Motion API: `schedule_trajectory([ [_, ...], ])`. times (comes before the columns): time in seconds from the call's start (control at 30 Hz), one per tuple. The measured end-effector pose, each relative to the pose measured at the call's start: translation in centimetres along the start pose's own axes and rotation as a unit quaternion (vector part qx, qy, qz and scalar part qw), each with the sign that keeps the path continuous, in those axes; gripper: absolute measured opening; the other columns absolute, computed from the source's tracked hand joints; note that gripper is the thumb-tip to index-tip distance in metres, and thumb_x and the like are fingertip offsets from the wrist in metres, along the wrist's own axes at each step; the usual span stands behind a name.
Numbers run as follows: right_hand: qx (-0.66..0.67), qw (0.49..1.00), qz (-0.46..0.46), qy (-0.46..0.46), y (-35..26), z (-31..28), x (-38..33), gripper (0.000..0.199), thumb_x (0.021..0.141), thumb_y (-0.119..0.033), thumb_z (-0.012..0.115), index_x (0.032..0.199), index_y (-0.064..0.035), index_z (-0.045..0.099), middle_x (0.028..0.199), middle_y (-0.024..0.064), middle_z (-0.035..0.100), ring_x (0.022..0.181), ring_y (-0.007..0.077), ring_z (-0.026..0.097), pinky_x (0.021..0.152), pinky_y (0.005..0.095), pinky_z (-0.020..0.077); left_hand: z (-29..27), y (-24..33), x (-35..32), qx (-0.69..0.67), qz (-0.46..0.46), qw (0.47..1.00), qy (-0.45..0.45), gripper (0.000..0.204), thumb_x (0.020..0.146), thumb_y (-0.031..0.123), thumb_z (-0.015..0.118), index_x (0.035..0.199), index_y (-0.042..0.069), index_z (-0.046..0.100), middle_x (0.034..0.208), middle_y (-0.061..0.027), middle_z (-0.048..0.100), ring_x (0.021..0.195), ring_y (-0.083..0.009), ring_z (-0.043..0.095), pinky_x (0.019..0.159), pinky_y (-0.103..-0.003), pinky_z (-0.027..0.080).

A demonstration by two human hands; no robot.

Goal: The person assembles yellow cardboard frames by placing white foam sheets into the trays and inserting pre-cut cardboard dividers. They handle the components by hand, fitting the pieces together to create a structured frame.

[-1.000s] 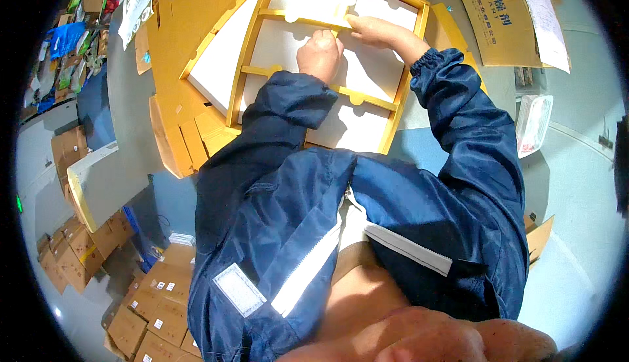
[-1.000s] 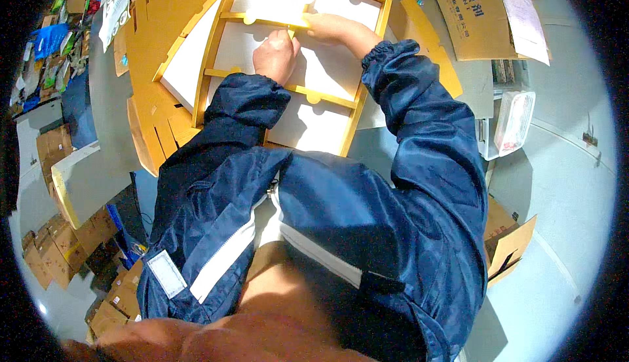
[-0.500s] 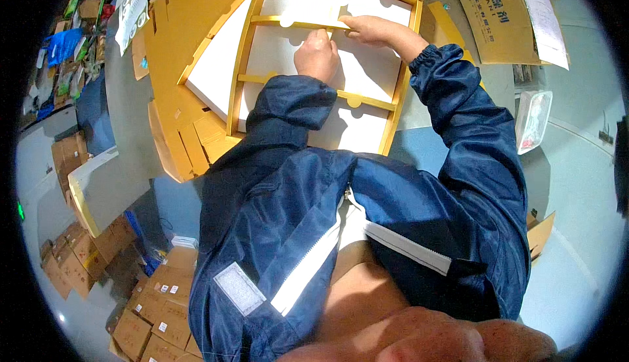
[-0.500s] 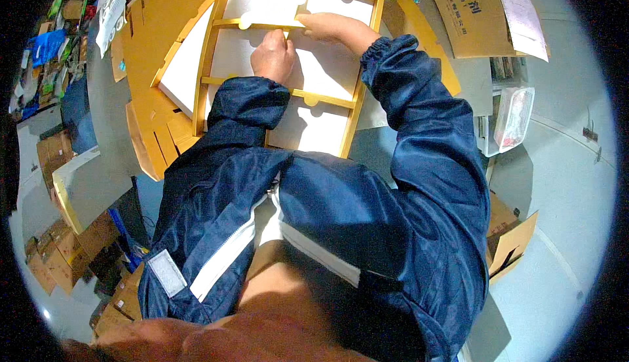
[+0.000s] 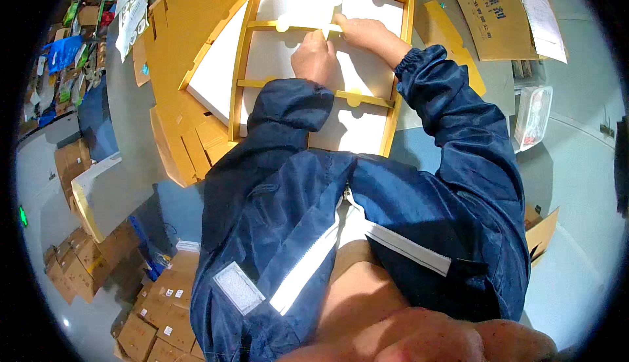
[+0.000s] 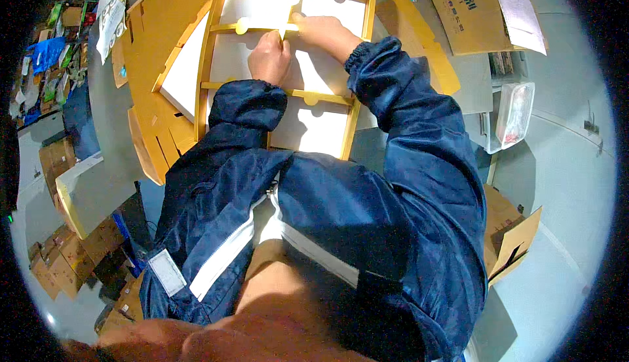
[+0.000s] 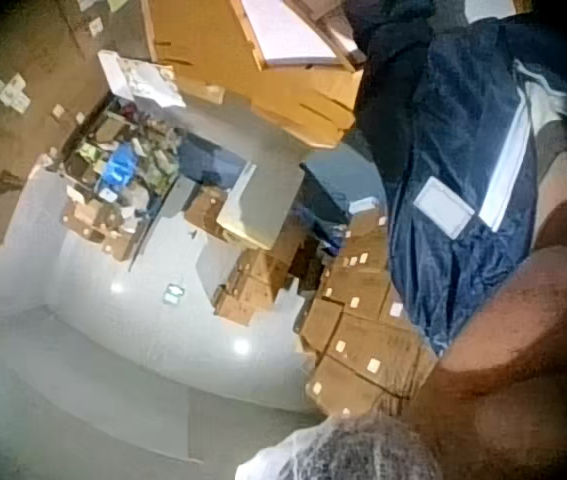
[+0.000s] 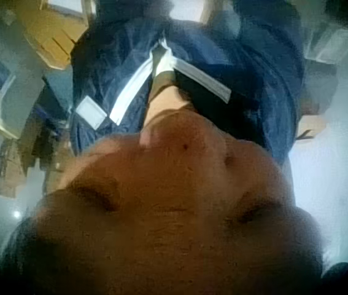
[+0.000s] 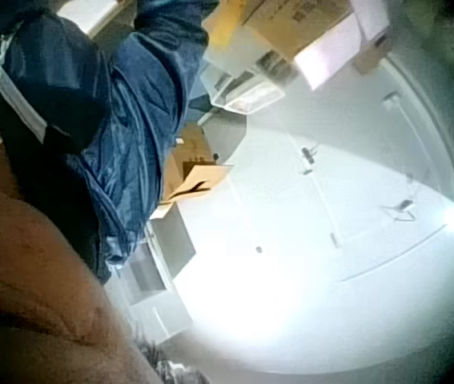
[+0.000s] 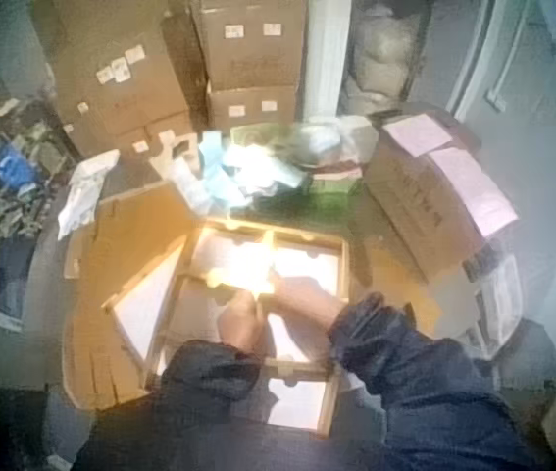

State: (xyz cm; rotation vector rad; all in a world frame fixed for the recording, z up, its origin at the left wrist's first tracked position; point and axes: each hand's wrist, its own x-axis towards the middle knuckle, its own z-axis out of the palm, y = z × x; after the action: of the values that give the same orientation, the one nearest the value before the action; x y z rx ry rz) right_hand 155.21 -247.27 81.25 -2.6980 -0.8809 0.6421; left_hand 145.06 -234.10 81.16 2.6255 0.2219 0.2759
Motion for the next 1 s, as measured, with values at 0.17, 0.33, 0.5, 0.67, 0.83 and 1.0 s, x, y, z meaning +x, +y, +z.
schedule_trajectory([
  [0.17, -0.093, 0.995, 0.005, 0.046, -0.9, -0.3, -0.7, 0.036, 0.093, -0.028, 0.059, 0.125, -0.0141, 0.054, 0.113, 0.0134, 0.068, 0.105, 0.0344, 0.066, 0.086, 0.0565, 0.0476, 0.1, -0.1, 0.0, 0.009, -0.021, 1.000, -0.006, 0.019, 0.087, 0.021, 0.063, 0.095, 0.005, 0.063, 0.090, -0.0180, 0.066, 0.082, -0.0400, 0.066, 0.072, -0.049, 0.054],
  [0.33, -0.053, 0.988, -0.029, 0.144, -0.1, -3.1, -5.2, 0.082, 0.073, -0.042, 0.082, 0.143, -0.0171, 0.047, 0.133, 0.0130, 0.059, 0.121, 0.0309, 0.057, 0.100, 0.0529, 0.0419, -2.0, 1.4, 0.4, 0.037, -0.036, 0.998, -0.041, 0.038, 0.086, 0.029, 0.071, 0.112, 0.006, 0.057, 0.107, -0.0180, 0.061, 0.100, -0.0372, 0.062, 0.083, -0.050, 0.049],
  [0.5, 0.119, 0.943, 0.125, 0.284, 6.3, 0.7, -13.5, 0.097, 0.073, -0.036, 0.083, 0.149, -0.0020, 0.034, 0.138, 0.0223, 0.052, 0.127, 0.0352, 0.052, 0.107, 0.0439, 0.0436, -3.1, 5.4, 1.5, -0.009, 0.247, 0.969, -0.002, 0.067, 0.079, 0.029, 0.077, 0.134, 0.006, 0.046, 0.125, -0.0181, 0.055, 0.118, -0.0332, 0.053, 0.100, -0.046, 0.039],
  [0.67, 0.334, 0.883, 0.259, 0.201, 4.4, 7.8, -14.8, 0.081, 0.080, -0.025, 0.064, 0.149, -0.0035, 0.030, 0.116, 0.0340, 0.061, 0.108, 0.0470, 0.062, 0.095, 0.0494, 0.0495, 4.2, 7.6, 3.5, -0.011, 0.406, 0.912, -0.053, 0.033, 0.081, 0.016, 0.064, 0.114, 0.009, 0.063, 0.095, -0.0067, 0.066, 0.092, -0.0242, 0.064, 0.088, -0.039, 0.047],
  [0.83, 0.315, 0.888, 0.227, 0.246, 3.0, 5.7, -15.2, 0.063, 0.081, -0.024, 0.062, 0.140, -0.0052, 0.046, 0.098, 0.0292, 0.067, 0.092, 0.0462, 0.065, 0.082, 0.0534, 0.0520, 5.4, 5.4, 3.1, 0.085, 0.432, 0.898, -0.009, 0.020, 0.083, 0.016, 0.061, 0.102, 0.013, 0.062, 0.086, -0.0021, 0.061, 0.086, -0.0219, 0.061, 0.075, -0.037, 0.047],
  [1.0, 0.262, 0.900, 0.236, 0.257, 1.7, 5.4, -15.8, 0.060, 0.082, -0.020, 0.060, 0.138, -0.0016, 0.046, 0.091, 0.0292, 0.067, 0.086, 0.0464, 0.066, 0.079, 0.0537, 0.0532, 5.5, 7.4, 3.0, 0.171, 0.367, 0.913, -0.047, 0.009, 0.086, 0.017, 0.056, 0.094, 0.012, 0.055, 0.089, -0.0039, 0.055, 0.089, -0.0239, 0.057, 0.077, -0.039, 0.044],
])
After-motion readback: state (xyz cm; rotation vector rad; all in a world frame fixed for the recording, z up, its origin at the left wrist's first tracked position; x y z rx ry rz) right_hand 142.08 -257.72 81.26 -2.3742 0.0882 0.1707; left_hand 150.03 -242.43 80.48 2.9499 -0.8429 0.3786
